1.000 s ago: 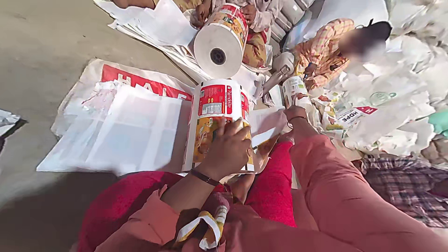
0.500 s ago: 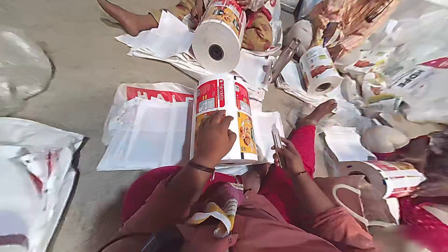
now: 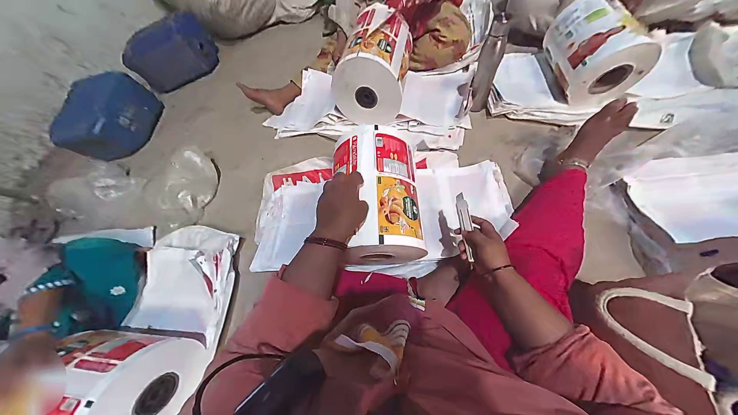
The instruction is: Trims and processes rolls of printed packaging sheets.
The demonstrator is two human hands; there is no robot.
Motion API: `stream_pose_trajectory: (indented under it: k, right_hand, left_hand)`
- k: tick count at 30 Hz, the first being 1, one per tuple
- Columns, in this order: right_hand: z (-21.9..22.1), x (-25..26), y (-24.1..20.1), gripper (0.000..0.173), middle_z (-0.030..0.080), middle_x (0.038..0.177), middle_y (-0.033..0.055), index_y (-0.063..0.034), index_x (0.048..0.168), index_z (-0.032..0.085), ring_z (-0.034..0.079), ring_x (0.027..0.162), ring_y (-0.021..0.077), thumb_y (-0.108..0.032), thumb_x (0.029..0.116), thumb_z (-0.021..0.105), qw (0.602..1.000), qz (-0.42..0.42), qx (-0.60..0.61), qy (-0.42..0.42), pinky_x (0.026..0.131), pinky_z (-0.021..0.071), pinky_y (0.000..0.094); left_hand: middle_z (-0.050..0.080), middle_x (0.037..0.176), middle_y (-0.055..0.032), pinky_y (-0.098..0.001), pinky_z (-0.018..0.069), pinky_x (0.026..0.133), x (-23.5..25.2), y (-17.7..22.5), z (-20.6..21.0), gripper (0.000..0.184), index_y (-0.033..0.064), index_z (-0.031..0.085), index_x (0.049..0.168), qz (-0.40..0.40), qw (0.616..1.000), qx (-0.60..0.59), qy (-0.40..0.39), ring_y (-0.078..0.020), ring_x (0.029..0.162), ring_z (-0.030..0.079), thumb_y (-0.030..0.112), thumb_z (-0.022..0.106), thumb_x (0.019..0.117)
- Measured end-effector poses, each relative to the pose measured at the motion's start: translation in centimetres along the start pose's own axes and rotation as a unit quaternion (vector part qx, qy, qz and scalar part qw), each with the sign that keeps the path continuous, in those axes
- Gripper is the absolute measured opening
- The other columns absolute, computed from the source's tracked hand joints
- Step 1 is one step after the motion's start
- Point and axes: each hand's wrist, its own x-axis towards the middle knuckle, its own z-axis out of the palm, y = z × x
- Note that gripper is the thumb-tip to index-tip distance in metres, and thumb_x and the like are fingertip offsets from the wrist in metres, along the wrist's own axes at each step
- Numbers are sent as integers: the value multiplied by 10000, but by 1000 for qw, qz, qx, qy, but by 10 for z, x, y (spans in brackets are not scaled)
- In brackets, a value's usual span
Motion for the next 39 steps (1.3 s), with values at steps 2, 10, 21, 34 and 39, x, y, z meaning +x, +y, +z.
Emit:
stream_pose_trajectory:
  k: [2,10,21,34,39]
  right_hand:
    - [-8,-3,-3,399,684,942,116,-36,1421,443,590,525,125,-9,1024,483,1000,-3,12,-4,454,510,251]
    - [-37,-8,-15,383,664,1020,69,-114,1414,447,565,547,96,-90,1033,479,996,15,81,43,459,488,238]
    - [-24,-2,-12,385,679,1005,44,-112,1394,452,597,575,90,-109,1013,507,996,20,73,41,477,505,235]
    - [-26,-4,-10,381,683,1000,37,-109,1375,465,598,579,86,-107,997,513,996,23,76,42,471,495,226]
    - [-24,-4,-13,389,690,1005,36,-116,1375,463,606,581,85,-109,990,518,996,23,80,43,473,499,224]
  left_hand:
    - [648,1189,-245,-676,528,829,-4,1,-2,516,123,614,1336,-10,1000,-9,10,-462,1078,638,49,711,835]
    - [689,1085,-215,-653,499,889,-6,-18,-3,226,91,710,1174,-46,998,-31,-15,-405,1018,659,125,565,1005]
    - [695,1101,-202,-667,513,865,-39,-7,-18,323,54,737,1090,-22,995,50,-80,-392,998,672,338,716,940]
    - [709,996,-218,-693,494,835,-39,9,-16,255,38,738,984,-53,991,93,-82,-436,999,669,278,699,909]
    - [706,972,-202,-672,502,815,-39,15,-18,227,41,733,950,-58,991,96,-76,-417,974,672,259,706,889]
